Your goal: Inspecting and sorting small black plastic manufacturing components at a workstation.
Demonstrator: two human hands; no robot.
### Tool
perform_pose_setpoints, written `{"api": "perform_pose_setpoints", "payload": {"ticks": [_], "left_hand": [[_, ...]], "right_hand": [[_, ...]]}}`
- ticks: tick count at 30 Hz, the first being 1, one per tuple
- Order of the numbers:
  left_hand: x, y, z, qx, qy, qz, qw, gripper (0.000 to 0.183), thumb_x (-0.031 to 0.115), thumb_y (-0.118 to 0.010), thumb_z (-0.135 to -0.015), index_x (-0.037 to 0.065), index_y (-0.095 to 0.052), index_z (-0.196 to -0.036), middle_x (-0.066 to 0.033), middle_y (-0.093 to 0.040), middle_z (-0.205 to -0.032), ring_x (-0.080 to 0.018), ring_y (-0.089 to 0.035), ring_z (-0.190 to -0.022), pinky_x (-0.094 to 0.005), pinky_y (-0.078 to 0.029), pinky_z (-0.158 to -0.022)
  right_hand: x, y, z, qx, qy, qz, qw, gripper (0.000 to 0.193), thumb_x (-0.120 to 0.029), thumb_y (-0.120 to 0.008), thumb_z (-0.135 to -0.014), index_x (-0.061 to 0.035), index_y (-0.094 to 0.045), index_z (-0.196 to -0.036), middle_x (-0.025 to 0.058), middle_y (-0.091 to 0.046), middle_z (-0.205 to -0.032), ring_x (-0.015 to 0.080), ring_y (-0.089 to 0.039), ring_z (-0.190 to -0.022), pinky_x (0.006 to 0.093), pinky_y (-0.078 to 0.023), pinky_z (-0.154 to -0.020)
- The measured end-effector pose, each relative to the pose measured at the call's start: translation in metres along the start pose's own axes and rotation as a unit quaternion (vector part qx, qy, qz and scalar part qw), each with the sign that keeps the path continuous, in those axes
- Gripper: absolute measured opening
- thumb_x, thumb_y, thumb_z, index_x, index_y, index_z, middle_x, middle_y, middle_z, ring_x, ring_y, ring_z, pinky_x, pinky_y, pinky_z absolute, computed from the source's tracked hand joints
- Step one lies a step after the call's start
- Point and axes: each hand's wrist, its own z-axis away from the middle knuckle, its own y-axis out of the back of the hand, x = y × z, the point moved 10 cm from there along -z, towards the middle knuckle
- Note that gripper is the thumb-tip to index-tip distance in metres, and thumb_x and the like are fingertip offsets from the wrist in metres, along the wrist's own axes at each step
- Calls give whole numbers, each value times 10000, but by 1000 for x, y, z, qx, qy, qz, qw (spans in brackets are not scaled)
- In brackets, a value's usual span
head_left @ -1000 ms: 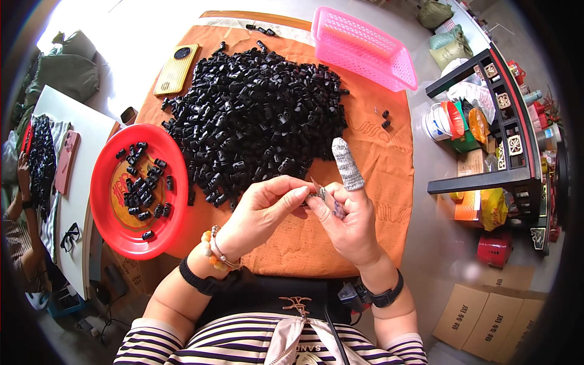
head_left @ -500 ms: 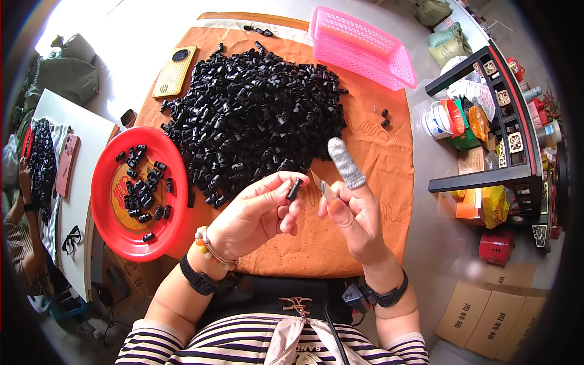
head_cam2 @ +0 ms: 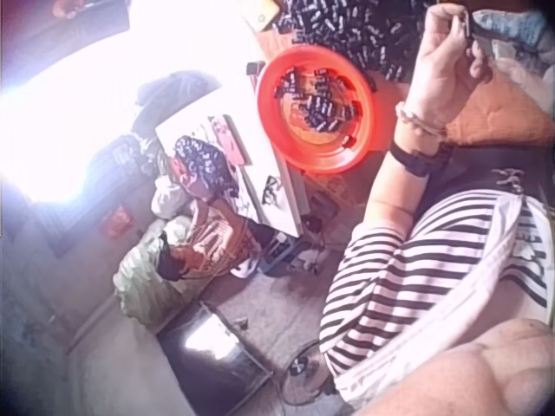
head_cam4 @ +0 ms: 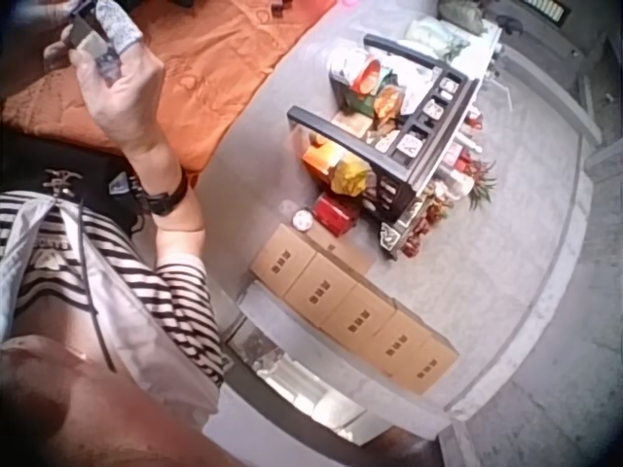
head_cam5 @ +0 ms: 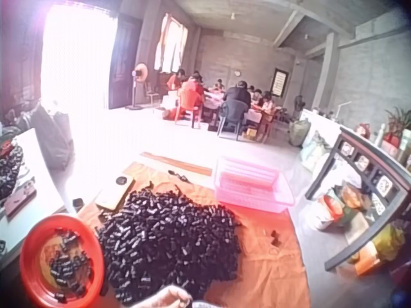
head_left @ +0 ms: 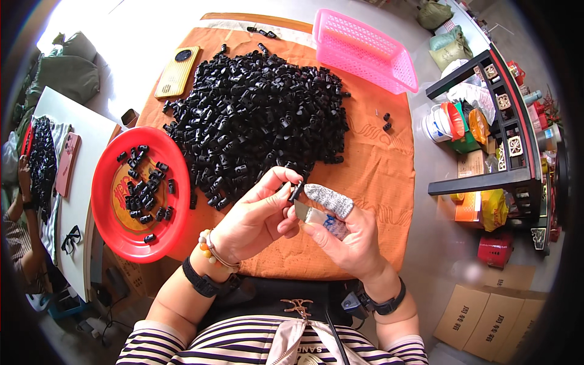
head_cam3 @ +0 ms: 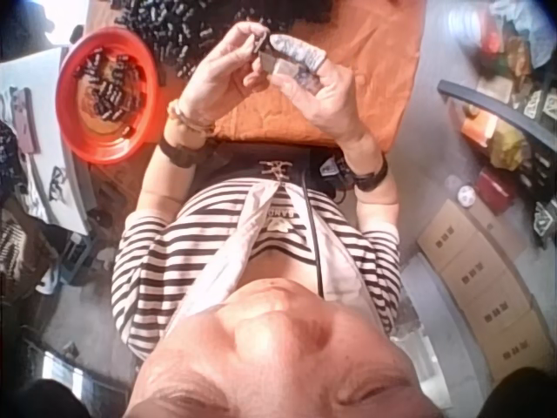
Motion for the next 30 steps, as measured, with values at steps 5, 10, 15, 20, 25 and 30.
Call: {"api": "perform_pose_setpoints", "payload": {"ticks": [5, 10, 15, 20, 25, 30], "left_hand": [[0, 3, 0, 18, -12, -17, 1000, 211, 168, -491, -972, 133, -467, -1179, 27, -520, -850, -51, -507, -725, -238, -417, -630], [0, 3, 1, 22, -11, -16, 1000, 207, 177, -484, -975, 134, -470, -1177, 24, -517, -831, -53, -502, -716, -240, -418, -630], [-4, 1, -2, -2, 21, 45, 999, 200, 217, -492, -970, 135, -481, -1151, 14, -507, -763, -62, -468, -660, -250, -406, -605], [-19, -7, -4, -20, 60, 17, 998, 152, 223, -491, -969, 112, -486, -1074, -1, -513, -795, -84, -471, -652, -246, -420, -609], [-29, -1, -7, 9, 69, -61, 996, 207, 257, -495, -967, 93, -497, -1093, -46, -553, -847, -124, -522, -690, -276, -446, -638], [-27, 3, -8, 0, 78, -63, 995, 245, 297, -492, -969, 93, -510, -1106, -39, -568, -894, -116, -549, -766, -267, -466, -664]], "right_hand": [[-1, -1, 1, 17, 10, -14, 1000, 363, -59, -677, -824, 4, -588, -1170, 66, -677, -881, 73, -619, -753, 223, -506, -665], [1, 1, 4, 13, 16, 11, 1000, 355, -63, -679, -829, 3, -591, -1166, 59, -677, -901, 67, -610, -753, 218, -498, -651], [3, 11, 0, 47, 29, -115, 992, 486, -93, -701, -836, -13, -509, -1275, 23, -636, -1003, 47, -573, -845, 193, -467, -693], [6, 11, -12, 69, -1, -186, 980, 630, -45, -681, -840, -1, -361, -1380, -15, -512, -886, 10, -467, -639, 136, -388, -555], [10, 1, -22, 36, -31, -242, 969, 340, -9, -611, -878, 24, -470, -1186, 31, -564, -814, 75, -587, -597, 199, -508, -514], [12, 1, -24, 35, -19, -215, 976, 326, -31, -613, -886, 10, -456, -1169, 16, -572, -811, 53, -563, -599, 178, -493, -520]]}}
